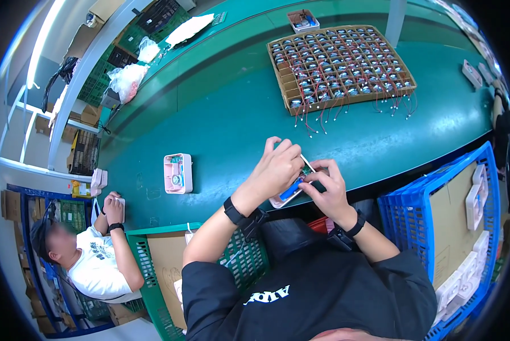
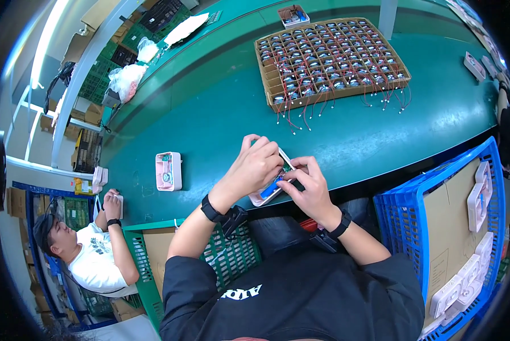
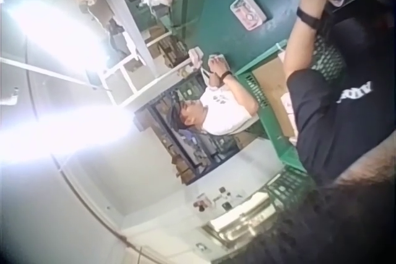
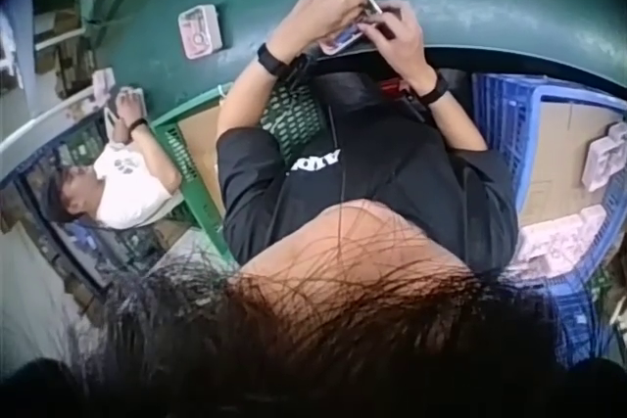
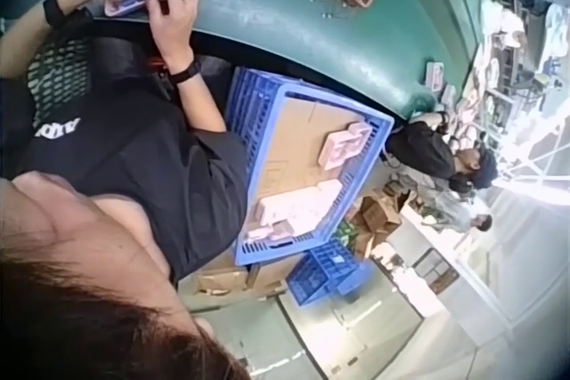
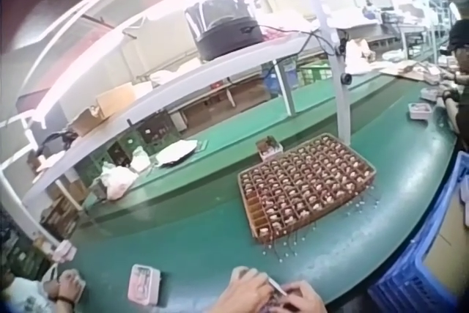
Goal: The person picks up a speaker from a tray and places it into a pink plastic housing, pressing it into position and routing the wires. They then press the wires into the housing by hand and set the assembly aside on the workbench.
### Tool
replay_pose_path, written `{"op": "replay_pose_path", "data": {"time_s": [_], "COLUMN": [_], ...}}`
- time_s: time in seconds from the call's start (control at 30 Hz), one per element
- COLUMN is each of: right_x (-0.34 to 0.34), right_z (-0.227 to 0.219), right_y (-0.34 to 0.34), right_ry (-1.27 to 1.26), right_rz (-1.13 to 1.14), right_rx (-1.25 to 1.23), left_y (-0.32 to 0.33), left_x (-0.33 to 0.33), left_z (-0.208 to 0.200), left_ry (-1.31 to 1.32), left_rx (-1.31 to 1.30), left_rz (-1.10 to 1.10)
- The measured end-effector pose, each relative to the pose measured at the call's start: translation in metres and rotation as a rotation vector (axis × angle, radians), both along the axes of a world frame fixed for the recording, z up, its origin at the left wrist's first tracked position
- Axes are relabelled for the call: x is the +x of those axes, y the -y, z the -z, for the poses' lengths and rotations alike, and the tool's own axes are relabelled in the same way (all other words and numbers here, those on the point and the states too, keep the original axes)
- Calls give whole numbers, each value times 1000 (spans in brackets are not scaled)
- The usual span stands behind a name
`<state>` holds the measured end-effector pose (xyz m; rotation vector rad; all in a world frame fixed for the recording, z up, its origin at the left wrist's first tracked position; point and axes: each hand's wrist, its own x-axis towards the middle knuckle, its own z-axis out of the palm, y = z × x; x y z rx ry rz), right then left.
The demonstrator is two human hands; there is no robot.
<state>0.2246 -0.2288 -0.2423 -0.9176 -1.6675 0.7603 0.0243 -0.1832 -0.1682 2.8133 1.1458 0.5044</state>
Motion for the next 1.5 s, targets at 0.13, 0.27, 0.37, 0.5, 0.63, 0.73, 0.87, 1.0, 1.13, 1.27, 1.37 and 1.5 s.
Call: {"op": "replay_pose_path", "data": {"time_s": [0.13,0.27,0.37,0.5,0.63,0.73,0.87,1.0,1.13,1.27,1.37,1.5], "right_x": [-1,-1,-1,-2,0,-2,-2,-4,-5,-4,-1,-3], "right_z": [3,4,4,8,5,9,11,14,15,14,9,6], "right_y": [0,3,2,1,-3,-4,-2,1,0,-2,-1,2], "right_ry": [-12,-15,-16,-12,-6,18,11,4,-15,16,52,58], "right_rz": [14,6,-1,0,10,15,15,26,25,26,38,49], "right_rx": [24,32,26,15,46,58,29,35,48,67,75,34], "left_y": [0,4,4,4,-2,-2,-2,1,0,-5,-13,-16], "left_x": [0,0,2,3,2,0,0,0,3,14,27,33], "left_z": [-4,-5,-8,-9,-16,-9,-6,-9,-15,-28,-34,-38], "left_ry": [-1,-40,-48,-127,-101,-84,-71,-138,-252,-394,-483,-575], "left_rx": [-23,-28,-4,35,23,21,16,27,62,84,44,-31], "left_rz": [9,7,3,23,37,39,51,66,74,136,204,276]}}
